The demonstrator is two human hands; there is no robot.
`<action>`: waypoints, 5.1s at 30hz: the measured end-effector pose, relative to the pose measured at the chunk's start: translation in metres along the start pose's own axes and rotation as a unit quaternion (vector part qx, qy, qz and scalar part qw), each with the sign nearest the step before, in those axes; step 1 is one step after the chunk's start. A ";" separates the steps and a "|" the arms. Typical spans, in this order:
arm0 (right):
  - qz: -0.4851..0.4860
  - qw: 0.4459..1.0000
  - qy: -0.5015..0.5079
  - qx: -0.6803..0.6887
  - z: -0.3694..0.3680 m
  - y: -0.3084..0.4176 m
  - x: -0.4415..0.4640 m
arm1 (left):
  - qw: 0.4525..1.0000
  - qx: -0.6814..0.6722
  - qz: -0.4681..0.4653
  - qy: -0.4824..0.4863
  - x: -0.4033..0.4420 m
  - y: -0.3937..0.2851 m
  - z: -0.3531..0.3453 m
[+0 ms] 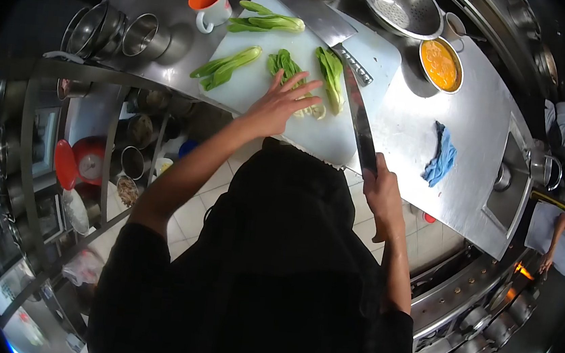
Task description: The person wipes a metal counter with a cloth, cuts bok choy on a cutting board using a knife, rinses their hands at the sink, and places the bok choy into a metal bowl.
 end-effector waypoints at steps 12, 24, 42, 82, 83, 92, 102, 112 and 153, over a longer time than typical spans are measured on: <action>-0.078 0.976 -0.055 0.198 0.006 -0.025 -0.047 | 0.995 0.023 -0.050 0.085 0.066 0.007 0.000; -0.068 0.911 -0.278 0.296 0.072 -0.071 -0.131 | 0.975 -0.103 -0.197 0.027 0.138 -0.135 -0.021; -0.045 0.997 -0.025 0.061 0.044 -0.034 -0.018 | 0.990 0.015 -0.080 -0.116 0.075 -0.027 -0.027; -0.029 0.998 0.048 -0.040 -0.036 0.009 0.034 | 0.970 -0.061 -0.063 -0.228 -0.021 0.000 -0.015; -0.023 0.997 0.021 -0.077 -0.032 0.017 0.029 | 0.972 -0.045 -0.026 -0.230 -0.027 0.000 -0.023; -0.002 0.989 0.054 -0.136 -0.054 0.048 0.018 | 0.959 -0.141 0.031 -0.245 -0.046 0.001 -0.039; 0.001 0.981 0.092 -0.173 -0.064 0.051 0.024 | 0.963 -0.138 0.006 -0.229 -0.043 0.005 -0.044; -0.011 0.975 0.099 -0.199 -0.069 0.053 0.028 | 0.965 -0.173 0.019 -0.195 -0.043 0.006 -0.042; -0.037 0.963 0.162 -0.214 -0.040 0.026 0.005 | 0.958 -0.214 0.025 -0.190 -0.055 0.013 -0.033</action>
Point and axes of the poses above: each hand's wrist, its own x-axis towards the middle knuckle, its own z-axis out of the back of the hand, y = z × x, the point moved 7 cm from there along x, towards the middle knuckle, and after that the axes turned 15 degrees about y, right-handed, at the moved point
